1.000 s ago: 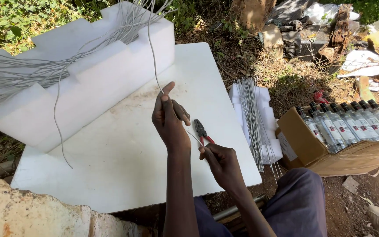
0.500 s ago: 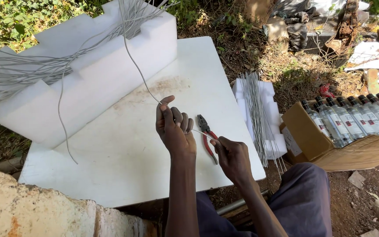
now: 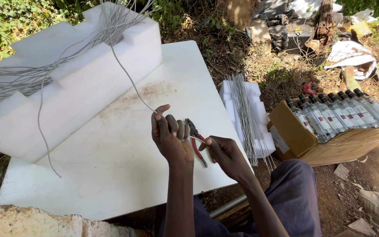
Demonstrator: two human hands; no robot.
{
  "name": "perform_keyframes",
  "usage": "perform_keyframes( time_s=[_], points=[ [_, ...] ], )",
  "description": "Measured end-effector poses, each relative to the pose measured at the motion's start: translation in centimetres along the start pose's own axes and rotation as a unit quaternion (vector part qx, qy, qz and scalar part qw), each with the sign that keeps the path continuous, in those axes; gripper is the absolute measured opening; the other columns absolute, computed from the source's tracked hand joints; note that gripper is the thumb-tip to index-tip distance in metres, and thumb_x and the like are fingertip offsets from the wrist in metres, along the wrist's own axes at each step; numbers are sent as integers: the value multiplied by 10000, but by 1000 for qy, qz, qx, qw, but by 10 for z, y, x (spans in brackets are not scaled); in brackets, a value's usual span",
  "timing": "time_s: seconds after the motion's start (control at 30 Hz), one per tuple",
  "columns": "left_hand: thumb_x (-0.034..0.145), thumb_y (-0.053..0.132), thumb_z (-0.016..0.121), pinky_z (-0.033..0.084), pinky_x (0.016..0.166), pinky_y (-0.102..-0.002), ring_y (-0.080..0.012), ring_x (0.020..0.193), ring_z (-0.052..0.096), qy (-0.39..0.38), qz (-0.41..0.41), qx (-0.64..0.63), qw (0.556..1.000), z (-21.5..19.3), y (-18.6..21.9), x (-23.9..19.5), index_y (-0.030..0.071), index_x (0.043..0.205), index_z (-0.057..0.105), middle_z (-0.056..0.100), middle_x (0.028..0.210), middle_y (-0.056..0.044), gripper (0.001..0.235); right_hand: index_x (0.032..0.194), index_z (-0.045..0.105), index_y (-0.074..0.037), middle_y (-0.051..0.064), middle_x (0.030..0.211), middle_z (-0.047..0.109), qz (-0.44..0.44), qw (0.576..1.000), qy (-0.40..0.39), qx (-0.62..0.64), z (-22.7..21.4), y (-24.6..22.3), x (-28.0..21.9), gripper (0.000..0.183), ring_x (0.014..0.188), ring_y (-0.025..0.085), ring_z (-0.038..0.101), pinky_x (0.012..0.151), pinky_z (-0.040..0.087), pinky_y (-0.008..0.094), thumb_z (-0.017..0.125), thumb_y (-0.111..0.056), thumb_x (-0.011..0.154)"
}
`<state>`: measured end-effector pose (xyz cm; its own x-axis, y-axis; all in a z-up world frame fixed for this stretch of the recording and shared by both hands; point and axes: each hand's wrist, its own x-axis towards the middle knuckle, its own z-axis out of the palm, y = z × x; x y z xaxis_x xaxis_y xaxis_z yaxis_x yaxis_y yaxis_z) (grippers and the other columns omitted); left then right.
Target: The person sits outdoors at a white table and uses red-handled pliers to cut a long, thin metal wire into shorter segments. They repeatedly measure the wire against the table edge, cut it, and place the pieces into a cardboard box containing small bottles.
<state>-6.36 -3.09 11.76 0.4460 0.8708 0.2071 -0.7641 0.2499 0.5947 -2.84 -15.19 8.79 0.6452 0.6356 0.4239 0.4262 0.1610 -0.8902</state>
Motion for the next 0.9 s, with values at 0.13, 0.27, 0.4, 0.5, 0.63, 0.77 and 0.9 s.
perform_keyframes(
  time_s=[0.13, 0.27, 0.4, 0.5, 0.63, 0.77, 0.9],
  points=[
    [1059, 236, 427, 306, 434, -191, -73, 406, 360, 3, -17, 49, 999, 2, -18, -4, 55, 1033, 612, 344, 523, 27, 260, 648, 646, -67, 82, 440, 488, -12, 999, 40, -16, 2, -1, -1, 377, 473, 112, 376, 511, 380, 285, 552, -157, 1001],
    [1028, 295, 519, 453, 583, -254, -160, 547, 570, 7, -25, 82, 996, -7, -12, 2, 41, 1026, 653, 517, 627, -60, 287, 649, 690, -74, 94, 400, 441, -8, 996, 50, -78, -15, 16, -2, 355, 485, 79, 324, 474, 313, 287, 586, -154, 979],
    [1022, 305, 521, 500, 645, -299, -184, 590, 583, -13, -16, 54, 998, -14, 0, 8, 39, 1095, 620, 517, 676, -60, 293, 661, 690, -106, 79, 373, 425, 2, 993, 44, -110, -23, 13, -3, 294, 435, 96, 337, 469, 314, 285, 633, -165, 944],
    [1028, 345, 500, 475, 607, -296, -149, 554, 512, -32, -13, 19, 999, -21, 8, 15, 32, 1138, 601, 461, 649, -28, 347, 665, 690, -109, 105, 380, 437, 8, 990, 43, -135, -28, 9, -3, 272, 412, 140, 332, 464, 314, 313, 651, -183, 924],
    [1056, 287, 456, 311, 436, -195, -69, 429, 305, -53, -4, 2, 999, -22, 21, 15, 28, 1069, 602, 309, 545, 38, 297, 671, 698, -92, 88, 406, 402, -5, 988, 13, -154, -30, -8, -2, 212, 426, 160, 341, 459, 315, 345, 737, -194, 853],
    [1060, 282, 452, 267, 409, -162, -43, 422, 274, -65, -10, -14, 998, -15, 17, 10, 44, 1008, 592, 278, 530, 63, 281, 720, 695, -77, 95, 422, 506, -14, 993, 14, -118, -9, -11, -5, 193, 418, 172, 384, 464, 338, 336, 765, -218, 831],
    [1061, 291, 445, 253, 388, -165, -44, 402, 258, -58, 2, 2, 998, -11, 13, 10, 69, 956, 579, 269, 510, 66, 279, 595, 621, -109, 75, 409, 502, -72, 986, 54, -144, -6, 6, -4, 317, 360, 186, 357, 417, 326, 298, 735, -227, 867]
  ],
)
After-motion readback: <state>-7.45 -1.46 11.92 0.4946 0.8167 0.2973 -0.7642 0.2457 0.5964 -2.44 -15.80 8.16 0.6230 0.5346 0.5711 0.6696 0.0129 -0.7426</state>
